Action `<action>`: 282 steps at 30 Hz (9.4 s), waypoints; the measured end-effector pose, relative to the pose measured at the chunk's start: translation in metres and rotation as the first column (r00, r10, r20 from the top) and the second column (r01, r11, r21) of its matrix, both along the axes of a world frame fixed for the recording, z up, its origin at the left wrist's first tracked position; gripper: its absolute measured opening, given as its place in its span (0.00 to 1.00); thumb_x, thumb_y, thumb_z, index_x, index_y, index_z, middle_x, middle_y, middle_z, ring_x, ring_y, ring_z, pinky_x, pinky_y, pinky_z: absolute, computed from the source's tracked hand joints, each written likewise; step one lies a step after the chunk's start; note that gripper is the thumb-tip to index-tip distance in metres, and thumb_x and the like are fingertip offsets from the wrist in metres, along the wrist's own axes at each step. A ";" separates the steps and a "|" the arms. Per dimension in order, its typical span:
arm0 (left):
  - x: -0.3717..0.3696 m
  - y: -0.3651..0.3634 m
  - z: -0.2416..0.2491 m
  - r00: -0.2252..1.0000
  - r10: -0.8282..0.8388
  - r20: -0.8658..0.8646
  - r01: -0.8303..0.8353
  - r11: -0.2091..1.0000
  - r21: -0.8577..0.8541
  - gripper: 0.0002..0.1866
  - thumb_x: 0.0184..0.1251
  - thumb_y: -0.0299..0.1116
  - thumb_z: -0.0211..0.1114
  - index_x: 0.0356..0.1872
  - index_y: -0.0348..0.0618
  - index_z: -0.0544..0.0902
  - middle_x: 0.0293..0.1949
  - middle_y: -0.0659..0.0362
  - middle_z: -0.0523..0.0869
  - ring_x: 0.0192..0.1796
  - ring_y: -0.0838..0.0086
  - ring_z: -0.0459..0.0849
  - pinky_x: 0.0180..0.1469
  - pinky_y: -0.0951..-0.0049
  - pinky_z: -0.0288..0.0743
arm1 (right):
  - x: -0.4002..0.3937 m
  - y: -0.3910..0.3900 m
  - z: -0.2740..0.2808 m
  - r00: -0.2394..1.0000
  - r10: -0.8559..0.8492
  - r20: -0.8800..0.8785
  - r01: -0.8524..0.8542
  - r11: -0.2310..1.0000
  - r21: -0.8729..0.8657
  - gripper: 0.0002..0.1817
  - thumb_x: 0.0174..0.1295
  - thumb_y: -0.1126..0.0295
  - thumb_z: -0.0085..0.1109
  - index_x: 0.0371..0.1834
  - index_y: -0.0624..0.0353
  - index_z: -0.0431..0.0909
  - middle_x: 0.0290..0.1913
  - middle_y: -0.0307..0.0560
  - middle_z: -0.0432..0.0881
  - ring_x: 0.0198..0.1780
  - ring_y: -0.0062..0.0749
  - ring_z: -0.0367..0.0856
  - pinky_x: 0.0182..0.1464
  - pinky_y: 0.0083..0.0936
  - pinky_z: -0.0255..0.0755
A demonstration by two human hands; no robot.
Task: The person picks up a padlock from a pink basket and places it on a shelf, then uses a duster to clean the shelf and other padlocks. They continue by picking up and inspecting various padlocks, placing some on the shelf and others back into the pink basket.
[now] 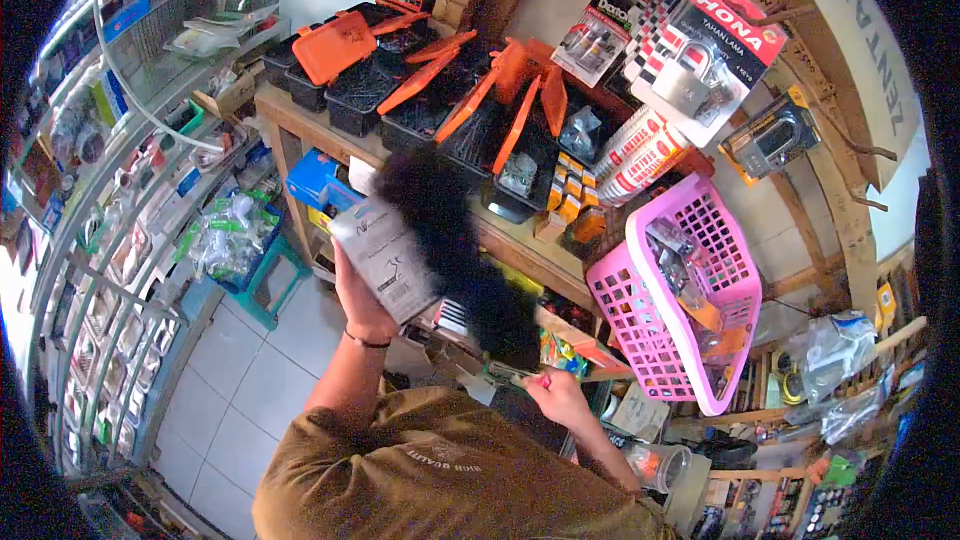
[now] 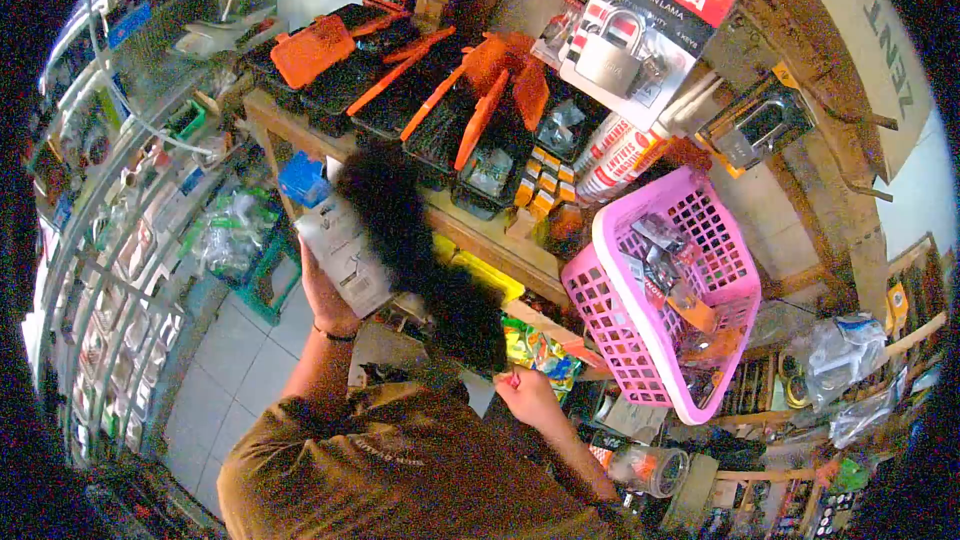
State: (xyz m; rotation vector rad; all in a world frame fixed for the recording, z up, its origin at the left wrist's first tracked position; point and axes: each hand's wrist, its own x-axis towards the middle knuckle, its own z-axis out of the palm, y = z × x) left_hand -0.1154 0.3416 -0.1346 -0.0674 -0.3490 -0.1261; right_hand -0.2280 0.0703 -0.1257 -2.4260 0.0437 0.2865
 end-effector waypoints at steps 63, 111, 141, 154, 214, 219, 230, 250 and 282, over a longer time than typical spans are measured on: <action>-0.033 -0.204 0.291 0.129 0.110 0.986 -0.970 -0.192 0.149 0.29 0.54 0.20 0.50 0.60 0.28 0.56 0.40 0.47 0.67 0.41 0.64 0.65 0.49 0.70 0.58 | 0.025 -0.048 0.275 0.587 -0.362 0.724 -0.459 0.588 0.667 0.20 0.61 0.71 0.45 0.55 0.68 0.59 0.47 0.47 0.71 0.49 0.25 0.68 0.53 0.21 0.61; 0.017 -0.372 0.119 -0.133 -0.982 0.137 -0.775 0.189 0.604 0.36 0.37 0.37 0.72 0.53 0.43 0.67 0.44 0.46 0.76 0.49 0.56 0.74 0.51 0.61 0.69 | 0.032 -0.234 0.179 0.884 0.384 -0.268 -0.468 0.736 -0.489 0.18 0.49 0.52 0.54 0.28 0.57 0.78 0.26 0.54 0.78 0.32 0.50 0.77 0.36 0.41 0.71; -0.027 -0.091 0.117 0.721 -0.625 0.300 -0.055 0.380 0.923 0.11 0.60 0.34 0.59 0.39 0.38 0.76 0.35 0.60 0.79 0.36 0.79 0.77 0.36 0.76 0.72 | -0.002 -0.031 0.186 0.896 -0.185 0.404 -0.168 0.700 0.694 0.15 0.61 0.71 0.46 0.49 0.66 0.69 0.45 0.43 0.75 0.42 0.21 0.71 0.45 0.19 0.65; -0.112 0.008 0.009 0.983 -0.078 -0.166 0.124 0.950 0.288 0.49 0.46 0.75 0.32 0.63 0.47 0.55 0.56 0.40 0.66 0.48 0.45 0.73 0.49 0.37 0.63 | 0.199 0.187 0.061 0.912 0.309 -0.268 0.039 0.585 0.810 0.32 0.49 0.38 0.52 0.44 0.54 0.69 0.38 0.40 0.73 0.36 0.27 0.73 0.30 0.27 0.69; -0.021 0.017 0.036 0.987 0.152 0.059 -0.160 0.973 0.168 0.30 0.62 0.57 0.42 0.57 0.46 0.65 0.54 0.46 0.71 0.52 0.53 0.72 0.53 0.55 0.67 | 0.000 0.025 -0.016 0.969 0.179 0.169 -0.171 0.983 -0.061 0.14 0.47 0.57 0.58 0.23 0.58 0.77 0.19 0.50 0.77 0.21 0.42 0.76 0.25 0.32 0.69; 0.000 0.013 0.007 0.990 0.122 0.064 -0.129 0.666 0.735 0.34 0.60 0.62 0.41 0.60 0.47 0.61 0.53 0.54 0.72 0.50 0.63 0.75 0.51 0.61 0.71 | -0.010 0.014 -0.029 0.958 0.286 0.011 -0.283 0.953 -0.109 0.13 0.50 0.59 0.56 0.23 0.59 0.74 0.18 0.49 0.74 0.19 0.34 0.72 0.25 0.30 0.67; -0.011 0.012 0.009 0.963 0.213 -0.163 -0.170 0.955 0.244 0.32 0.62 0.57 0.43 0.60 0.46 0.58 0.59 0.49 0.65 0.56 0.57 0.70 0.52 0.52 0.69 | -0.016 0.017 -0.029 0.981 0.192 -0.017 -0.192 0.981 -0.003 0.16 0.49 0.56 0.53 0.27 0.60 0.76 0.20 0.51 0.76 0.23 0.35 0.75 0.28 0.29 0.69; 0.004 -0.005 -0.009 0.998 0.056 0.024 -0.061 0.924 0.378 0.32 0.62 0.55 0.43 0.61 0.43 0.59 0.57 0.50 0.69 0.56 0.60 0.71 0.54 0.58 0.68 | -0.017 0.020 -0.004 0.982 0.176 0.067 -0.178 0.983 0.036 0.14 0.47 0.62 0.56 0.20 0.64 0.73 0.19 0.55 0.73 0.21 0.44 0.74 0.26 0.34 0.67; -0.055 -0.013 -0.041 0.931 -0.146 -0.335 0.167 0.985 0.037 0.42 0.52 0.70 0.38 0.58 0.45 0.63 0.53 0.51 0.73 0.52 0.55 0.74 0.52 0.48 0.68 | 0.033 0.066 0.012 0.967 0.046 0.250 -0.124 0.944 0.307 0.13 0.60 0.62 0.51 0.39 0.61 0.67 0.21 0.42 0.70 0.23 0.26 0.69 0.28 0.23 0.65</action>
